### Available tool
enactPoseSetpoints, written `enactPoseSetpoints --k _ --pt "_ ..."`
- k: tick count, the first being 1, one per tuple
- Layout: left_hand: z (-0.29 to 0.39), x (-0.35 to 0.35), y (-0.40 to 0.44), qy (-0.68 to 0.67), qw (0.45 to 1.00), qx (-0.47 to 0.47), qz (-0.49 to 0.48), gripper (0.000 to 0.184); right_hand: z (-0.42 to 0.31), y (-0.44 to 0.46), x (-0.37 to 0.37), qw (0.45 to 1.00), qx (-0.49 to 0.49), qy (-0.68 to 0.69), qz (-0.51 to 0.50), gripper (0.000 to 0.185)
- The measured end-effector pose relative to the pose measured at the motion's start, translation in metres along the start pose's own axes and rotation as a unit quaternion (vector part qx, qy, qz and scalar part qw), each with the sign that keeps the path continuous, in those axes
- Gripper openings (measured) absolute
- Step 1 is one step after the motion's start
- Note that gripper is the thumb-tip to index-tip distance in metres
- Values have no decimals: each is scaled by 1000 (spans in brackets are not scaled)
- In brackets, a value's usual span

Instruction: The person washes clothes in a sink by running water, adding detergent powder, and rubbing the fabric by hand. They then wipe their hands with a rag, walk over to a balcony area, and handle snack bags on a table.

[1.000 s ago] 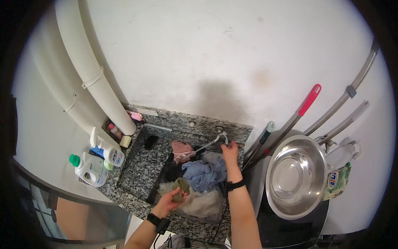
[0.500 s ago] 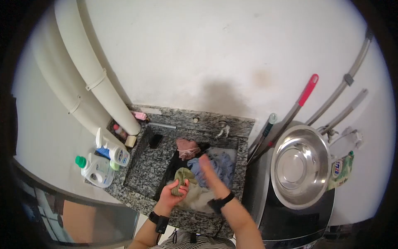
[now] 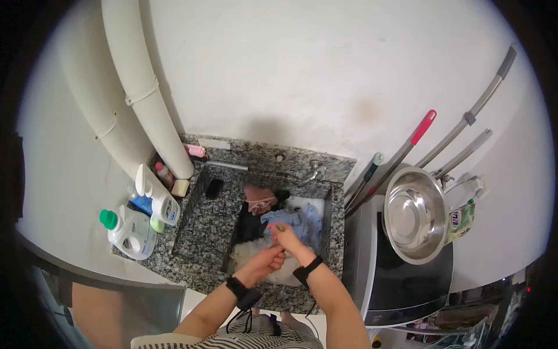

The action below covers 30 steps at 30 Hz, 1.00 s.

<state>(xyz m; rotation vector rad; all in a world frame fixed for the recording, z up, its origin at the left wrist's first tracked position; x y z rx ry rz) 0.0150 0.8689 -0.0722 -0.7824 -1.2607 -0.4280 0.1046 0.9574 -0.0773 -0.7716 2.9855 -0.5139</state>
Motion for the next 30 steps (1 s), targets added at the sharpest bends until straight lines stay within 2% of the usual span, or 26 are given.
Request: enactPoseSetpoints --k 1,2,3,4,5,6,7,9,10,12,13,14,15,16,17,18,19,20,21,23,24,25,27,28,29,30 --pt "3 5 6 225 968 31 107 19 8 6 1 1000 8 -4 0 22" --pt "2 7 7 436 874 60 207 22 9 10 2 984 -62 -152 71 23" --pt "-3 -3 14 429 878 59 205 22 7 13 5 936 -133 -296 139 23" --pt "1 -10 22 644 703 213 213 25 8 15 7 935 -128 -299 139 23" --pt "-1 1 18 795 458 346 196 28 8 16 6 915 -60 -355 183 25" --pt "-4 1 17 774 512 274 254 29 5 17 4 885 7 -407 228 27" --pt "-5 5 15 776 512 273 246 29 2 15 2 883 9 -406 236 27" --pt "-1 17 5 831 480 178 216 30 -12 -1 6 875 36 -412 251 34" --pt "4 9 9 834 479 177 208 30 -24 -13 6 874 38 -409 260 34" --pt "16 -15 20 810 530 197 157 34 -61 -46 19 909 33 -389 146 43" --pt "24 -4 9 814 528 193 148 34 -69 -56 21 960 34 -261 100 52" --pt "32 17 -10 637 754 93 133 34 -75 -64 20 990 30 -129 52 62" --pt "34 38 -26 402 909 -19 110 35 -80 -72 14 990 29 -126 61 62" --pt "38 52 -36 408 907 -26 106 35 -85 -80 8 998 -12 41 36 70" --pt "36 66 -45 225 971 -75 -3 35 -88 -88 6 977 -54 207 8 77" --pt "33 80 -53 29 986 -122 -107 36 -90 -94 10 976 -58 211 14 77" --pt "27 91 -58 35 986 -128 -105 36 -93 -98 17 929 -83 360 -13 83" --pt "19 106 -62 -130 967 -170 -138 35 -98 -101 27 859 -107 499 -41 88" --pt "15 114 -64 -292 920 -205 -164 35 -108 -106 38 856 -114 503 -38 88" --pt "11 113 -62 -338 909 -189 -155 34 -127 -114 58 822 -202 525 -84 74" --pt "10 113 -62 -388 895 -165 -149 33 -110 -95 49 842 -184 507 -30 50" --pt "10 114 -62 -385 895 -169 -146 33 -91 -87 38 840 -188 509 -28 50" --pt "15 114 -63 -265 955 -91 -97 26 -107 -88 37 879 -123 453 -79 30" --pt "13 115 -65 -264 955 -93 -97 26 -116 -93 38 901 -71 426 -45 29" --pt "12 115 -66 -93 990 -73 -77 23 -119 -91 35 901 -74 425 -45 29" --pt "12 115 -66 80 994 -49 -55 20 -118 -87 33 922 -37 382 -54 29"
Point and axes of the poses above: each hand's wrist, its own y-axis towards the middle knuckle, its own x-axis out of the palm, z = x × y, the point moved 2 cm from there along y, towards the middle knuckle, and after that the axes turned 3 degrees about -z, right-handed, at the moved point
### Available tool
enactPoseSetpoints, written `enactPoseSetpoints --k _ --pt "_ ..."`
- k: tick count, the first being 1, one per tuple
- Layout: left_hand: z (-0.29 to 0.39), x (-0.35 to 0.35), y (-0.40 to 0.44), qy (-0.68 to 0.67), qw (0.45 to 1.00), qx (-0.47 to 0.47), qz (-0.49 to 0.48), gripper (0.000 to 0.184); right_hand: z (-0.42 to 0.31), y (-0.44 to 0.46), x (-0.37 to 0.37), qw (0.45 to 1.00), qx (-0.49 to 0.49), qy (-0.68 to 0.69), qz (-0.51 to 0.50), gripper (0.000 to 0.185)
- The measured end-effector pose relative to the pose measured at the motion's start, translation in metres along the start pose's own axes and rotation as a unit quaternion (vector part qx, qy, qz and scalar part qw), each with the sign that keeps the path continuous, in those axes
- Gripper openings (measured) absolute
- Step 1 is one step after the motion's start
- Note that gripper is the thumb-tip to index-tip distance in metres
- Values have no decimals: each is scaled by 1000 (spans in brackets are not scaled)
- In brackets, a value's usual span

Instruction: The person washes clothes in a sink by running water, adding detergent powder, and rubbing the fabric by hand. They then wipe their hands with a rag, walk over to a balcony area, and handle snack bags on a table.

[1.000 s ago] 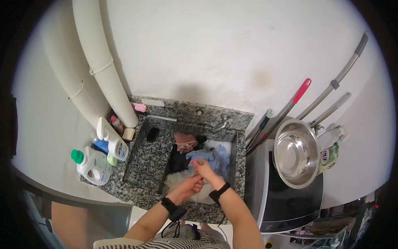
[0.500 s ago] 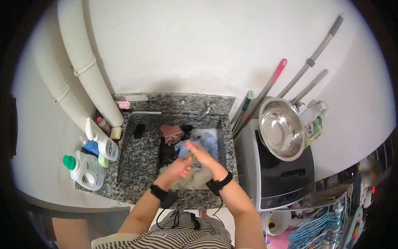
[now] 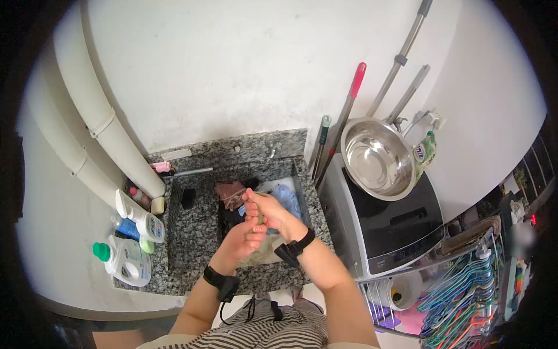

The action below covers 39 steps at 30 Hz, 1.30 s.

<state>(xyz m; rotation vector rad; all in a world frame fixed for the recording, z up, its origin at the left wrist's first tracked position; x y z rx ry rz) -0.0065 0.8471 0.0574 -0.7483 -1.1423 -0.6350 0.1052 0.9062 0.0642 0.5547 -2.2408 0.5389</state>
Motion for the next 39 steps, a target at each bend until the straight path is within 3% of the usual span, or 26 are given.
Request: enactPoseSetpoints --k 1,3,4,6,7,8,9,13,15,17,18,20,21,24,26,27,28,29,31,32,33,34,35,37,38,39 --pt "-2 1 1 1 1000 0 -2 20 -1 2 -2 998 41 -45 6 28" --pt "-8 -2 7 225 970 23 89 18 -6 5 1 995 53 -83 12 29" --pt "-12 -4 10 225 970 24 89 18 -6 8 -1 989 54 -130 43 29" --pt "-14 -18 22 401 892 61 198 25 -5 10 1 980 55 -178 73 29" --pt "-18 -35 32 402 892 63 197 25 -4 10 2 973 39 -204 100 30" --pt "-19 -56 42 576 767 176 220 29 -2 10 3 965 25 -228 128 31" --pt "-21 -65 48 716 597 278 230 32 3 12 0 965 25 -228 127 31" --pt "-28 -73 52 711 586 269 279 36 20 25 -28 918 -35 -321 232 34" --pt "-29 -75 53 745 551 224 304 38 31 33 -46 889 -48 -353 287 36" --pt "-28 -116 72 768 529 210 295 37 44 41 -69 835 -121 -362 396 39" --pt "-29 -122 75 779 518 203 289 36 52 51 -87 835 -121 -362 397 39" --pt "-31 -120 73 801 485 177 301 36 67 62 -119 743 -161 -442 475 39" --pt "-32 -115 70 812 462 160 317 35 69 61 -124 742 -163 -442 477 39" --pt "-29 -105 63 788 497 180 316 41 67 49 -126 773 -134 -396 477 36" --pt "-26 -106 56 787 509 227 265 43 60 23 -102 943 -125 -172 257 39" --pt "-21 -105 54 780 520 274 213 45 47 3 -80 941 -128 -174 259 39" --pt "-18 -92 46 816 477 246 212 41 32 -22 -52 938 -152 -177 255 34" --pt "-14 -82 39 818 478 245 206 41 23 -40 -36 935 -177 -176 253 29" --pt "-8 -66 36 699 662 210 174 39 21 -65 -36 935 -134 -164 283 29" --pt "-9 -56 33 698 664 208 167 39 26 -74 -40 936 -86 -152 306 31" --pt "-11 -45 28 721 616 265 176 40 34 -76 -50 933 -87 -150 314 31" --pt "-15 -37 24 738 565 320 184 41 42 -74 -64 940 -105 -184 268 29" --pt "-17 -36 24 737 569 317 181 41 43 -76 -59 943 -121 -217 220 28" --pt "-17 -38 22 640 695 246 216 32 41 -91 -57 940 -122 -174 266 28" --pt "-13 -35 20 641 695 247 214 32 38 -99 -55 942 -165 -102 274 28" --pt "-7 -34 15 550 763 257 223 32 34 -106 -55 938 -206 -31 278 27"
Point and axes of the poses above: each hand's wrist, its own y-axis towards the middle knuckle, its own x-axis out of the palm, z = x × y, the point moved 2 cm from there along y, towards the middle knuckle, and after that the axes turned 3 degrees about -z, right-handed, at the moved point
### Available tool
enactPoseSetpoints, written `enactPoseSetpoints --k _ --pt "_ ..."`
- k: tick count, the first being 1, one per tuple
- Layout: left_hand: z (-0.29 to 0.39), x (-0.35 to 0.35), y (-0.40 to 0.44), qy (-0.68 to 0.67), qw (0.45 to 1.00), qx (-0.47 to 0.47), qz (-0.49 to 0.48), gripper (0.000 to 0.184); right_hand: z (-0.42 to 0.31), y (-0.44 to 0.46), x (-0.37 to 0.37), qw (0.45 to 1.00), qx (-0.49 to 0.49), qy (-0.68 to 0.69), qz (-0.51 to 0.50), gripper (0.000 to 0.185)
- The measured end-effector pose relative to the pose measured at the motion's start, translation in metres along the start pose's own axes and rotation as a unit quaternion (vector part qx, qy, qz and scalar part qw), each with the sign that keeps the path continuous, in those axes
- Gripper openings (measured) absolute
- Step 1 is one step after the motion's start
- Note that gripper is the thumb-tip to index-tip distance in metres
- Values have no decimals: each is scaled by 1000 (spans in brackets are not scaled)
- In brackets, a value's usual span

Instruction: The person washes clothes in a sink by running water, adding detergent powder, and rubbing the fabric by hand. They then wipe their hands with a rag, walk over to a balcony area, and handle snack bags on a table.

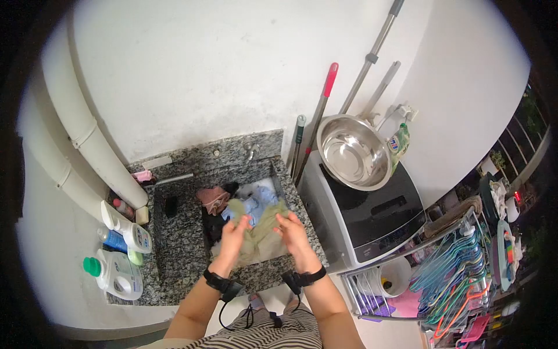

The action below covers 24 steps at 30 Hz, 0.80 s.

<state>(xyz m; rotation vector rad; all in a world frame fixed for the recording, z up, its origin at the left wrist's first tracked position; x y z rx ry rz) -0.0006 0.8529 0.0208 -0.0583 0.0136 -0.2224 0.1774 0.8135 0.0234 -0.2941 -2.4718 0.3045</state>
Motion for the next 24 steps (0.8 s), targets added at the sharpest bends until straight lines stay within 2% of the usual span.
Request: enactPoseSetpoints --k 1,2,3,4,6,8,9,10,12,14,16,17,18,19,20,23,24 --pt "4 -7 0 -107 993 -34 21 32 4 5 -20 996 -17 87 2 28" --pt "12 -14 -2 -213 974 -66 43 33 -1 -2 -26 996 -18 86 -4 28" --pt "30 -20 -8 -257 962 -82 40 37 -9 -10 -28 996 -39 70 -28 28" --pt "28 -24 -7 -257 963 -73 46 37 -15 -14 -30 995 -61 55 -53 29" --pt "40 -25 -10 -426 905 17 5 37 -9 -18 -35 996 -54 17 -73 31" --pt "49 -23 -18 -425 905 20 3 34 -5 -16 -42 978 -93 -171 78 33" --pt "51 -18 -21 -408 913 -11 -25 33 -7 -13 -35 966 -188 -175 32 32" --pt "52 -10 -24 -391 918 -43 -54 32 -10 -11 -29 952 -230 -200 -15 29" --pt "46 7 -26 -370 925 -59 -64 33 -34 -30 14 923 -224 -293 -115 26" --pt "50 26 -33 -271 956 -50 -105 36 -36 -29 19 922 -192 -304 -141 24" --pt "55 33 -35 -215 972 -32 -91 32 -40 -17 7 922 -162 -311 -164 23" --pt "51 25 -29 -72 996 22 -58 28 -44 -5 -10 921 -192 -313 -128 20" --pt "66 29 -35 71 994 74 -23 25 -58 -8 -17 919 -219 -316 -91 18" --pt "82 32 -45 12 991 128 -24 24 -71 -14 -27 927 -228 -287 -76 14" --pt "82 31 -47 -84 994 56 -50 25 -84 -24 -32 941 -185 -278 -59 13" --pt "79 42 -55 -68 993 44 -89 27 -99 -38 -48 967 -125 -214 -52 13" --pt "81 48 -59 -134 983 3 -127 29 -102 -39 -53 986 -97 -125 -58 14"
Point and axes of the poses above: each hand's wrist, its own y-axis towards the middle knuckle, its own x-axis out of the palm, z = x × y, the point moved 2 cm from there along y, towards the middle knuckle, and after that the axes turned 3 degrees about -z, right-handed, at the moved point
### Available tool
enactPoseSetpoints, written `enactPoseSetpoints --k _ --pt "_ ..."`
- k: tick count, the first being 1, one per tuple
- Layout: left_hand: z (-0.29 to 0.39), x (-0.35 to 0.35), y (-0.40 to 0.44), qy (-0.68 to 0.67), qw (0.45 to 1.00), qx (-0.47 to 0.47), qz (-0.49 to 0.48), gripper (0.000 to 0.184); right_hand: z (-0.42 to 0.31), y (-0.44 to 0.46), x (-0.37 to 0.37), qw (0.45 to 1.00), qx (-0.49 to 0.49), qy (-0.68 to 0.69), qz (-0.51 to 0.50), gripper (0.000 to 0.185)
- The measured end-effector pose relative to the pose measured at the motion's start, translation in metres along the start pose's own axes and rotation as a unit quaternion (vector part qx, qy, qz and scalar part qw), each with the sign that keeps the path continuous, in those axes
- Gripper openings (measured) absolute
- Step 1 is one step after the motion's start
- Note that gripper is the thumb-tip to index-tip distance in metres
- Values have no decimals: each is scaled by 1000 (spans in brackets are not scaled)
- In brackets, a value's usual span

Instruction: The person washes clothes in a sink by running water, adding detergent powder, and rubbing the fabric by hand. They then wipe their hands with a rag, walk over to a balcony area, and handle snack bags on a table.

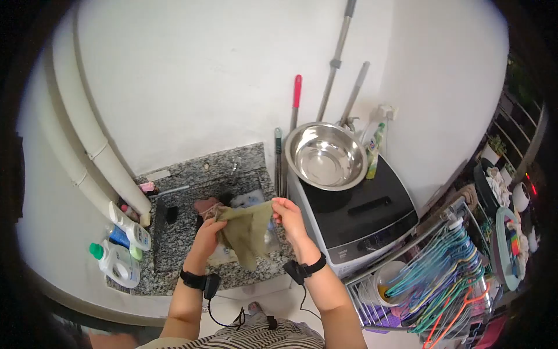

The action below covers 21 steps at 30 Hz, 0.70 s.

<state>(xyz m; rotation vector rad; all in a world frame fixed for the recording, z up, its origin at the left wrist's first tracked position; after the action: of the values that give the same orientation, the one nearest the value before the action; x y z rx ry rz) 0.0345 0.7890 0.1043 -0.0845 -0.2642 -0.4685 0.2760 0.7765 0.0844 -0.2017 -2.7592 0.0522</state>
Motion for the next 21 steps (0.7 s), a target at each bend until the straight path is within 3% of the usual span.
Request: enactPoseSetpoints --k 1,2,4,6,8,9,10,11,12,14,16,18,20,21 --pt "1 9 -2 -72 996 -39 -33 30 -3 0 -5 995 21 93 1 16" --pt "5 20 -6 -72 996 -44 -41 30 -11 -3 -6 995 20 94 10 16" --pt "17 52 -12 -362 923 -29 -124 40 -29 -10 0 960 36 273 -48 18" --pt "8 90 -5 -392 907 -27 -151 46 -32 -7 -5 934 76 341 -72 17" --pt "-18 119 7 -274 956 -71 -76 46 -31 -3 4 901 146 394 -111 22" --pt "-28 131 13 -234 967 -86 -53 46 -24 -2 9 942 62 323 -66 30" --pt "-34 140 16 -338 935 -85 -62 42 -19 -2 8 943 60 321 -60 30" --pt "-40 146 18 -438 892 -85 -68 38 -24 -8 10 962 -2 268 -47 35" --pt "-43 146 18 -442 890 -90 -71 38 -29 -14 10 974 -64 213 -35 39" --pt "-44 145 23 -508 845 -102 -133 36 -40 -15 -1 971 -65 231 -12 45" --pt "-51 137 21 -485 857 -86 -149 36 -56 -15 -20 946 -134 287 66 39" --pt "-54 135 13 -460 869 -67 -169 37 -79 -16 -43 892 -171 410 79 24" --pt "-63 131 -2 -420 888 -187 -14 35 -109 -25 -55 873 -269 392 108 20" --pt "-76 137 -7 -420 887 -189 -20 35 -123 -30 -56 863 -319 378 104 19"
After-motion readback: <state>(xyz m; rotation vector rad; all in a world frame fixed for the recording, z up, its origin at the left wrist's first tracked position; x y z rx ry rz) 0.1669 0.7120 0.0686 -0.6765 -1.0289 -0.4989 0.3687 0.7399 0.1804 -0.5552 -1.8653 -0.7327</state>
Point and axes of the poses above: each hand's wrist, its own y-axis towards the middle knuckle, its own x-axis out of the palm, z = x × y, the point moved 2 cm from there along y, towards the middle knuckle, and after that the axes turned 3 degrees about -z, right-handed, at the moved point
